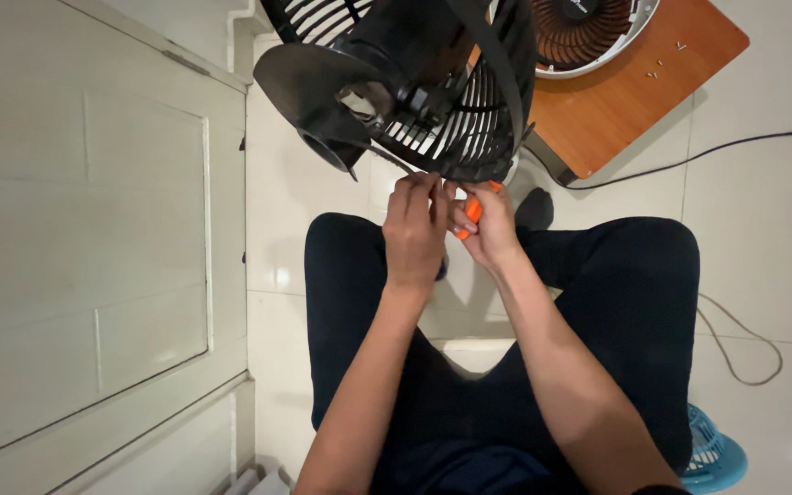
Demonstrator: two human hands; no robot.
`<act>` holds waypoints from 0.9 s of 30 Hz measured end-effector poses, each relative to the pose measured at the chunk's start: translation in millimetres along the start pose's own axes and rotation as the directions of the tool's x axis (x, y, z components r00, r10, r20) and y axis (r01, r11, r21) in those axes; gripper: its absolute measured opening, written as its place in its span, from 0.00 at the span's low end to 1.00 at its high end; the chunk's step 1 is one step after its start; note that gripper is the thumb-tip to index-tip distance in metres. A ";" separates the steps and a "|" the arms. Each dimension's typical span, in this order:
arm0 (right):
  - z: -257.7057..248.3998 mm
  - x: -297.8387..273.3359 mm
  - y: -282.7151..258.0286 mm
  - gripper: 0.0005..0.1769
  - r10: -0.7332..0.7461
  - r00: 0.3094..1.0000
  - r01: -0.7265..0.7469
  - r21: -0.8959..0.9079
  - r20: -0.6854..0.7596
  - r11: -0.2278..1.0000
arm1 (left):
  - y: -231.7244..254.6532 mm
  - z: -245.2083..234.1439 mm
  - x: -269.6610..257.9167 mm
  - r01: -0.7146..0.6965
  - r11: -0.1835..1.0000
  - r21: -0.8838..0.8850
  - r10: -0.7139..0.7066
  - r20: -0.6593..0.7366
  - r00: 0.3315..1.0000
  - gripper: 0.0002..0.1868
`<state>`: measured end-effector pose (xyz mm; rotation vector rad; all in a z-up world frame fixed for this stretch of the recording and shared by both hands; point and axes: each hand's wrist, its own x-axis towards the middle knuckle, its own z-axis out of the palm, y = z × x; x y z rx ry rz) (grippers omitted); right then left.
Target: The person uses a screwdriver to remove screws from the front grille of a standing fan. They detach the grille, set it aside, and continue unscrewing and removing the rear grille and fan blades.
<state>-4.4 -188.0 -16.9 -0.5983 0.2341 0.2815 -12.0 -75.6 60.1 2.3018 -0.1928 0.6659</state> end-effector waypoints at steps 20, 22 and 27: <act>3.9 -0.5 -2.4 0.10 -0.014 0.999 0.015 -0.027 0.037 1.000 | 9.6 -9.4 9.9 0.405 0.885 -0.228 -0.387 0.120 0.914 0.06; 2.9 0.6 -1.3 0.10 -0.006 1.000 0.006 -0.043 0.009 0.999 | 10.0 -7.5 9.9 0.381 0.903 -0.200 -0.363 0.122 0.924 0.05; 4.6 -0.8 -2.8 0.09 0.007 1.000 -0.008 -0.045 -0.019 0.999 | 5.2 -3.5 2.6 0.109 0.992 -0.063 -0.103 0.080 0.991 0.10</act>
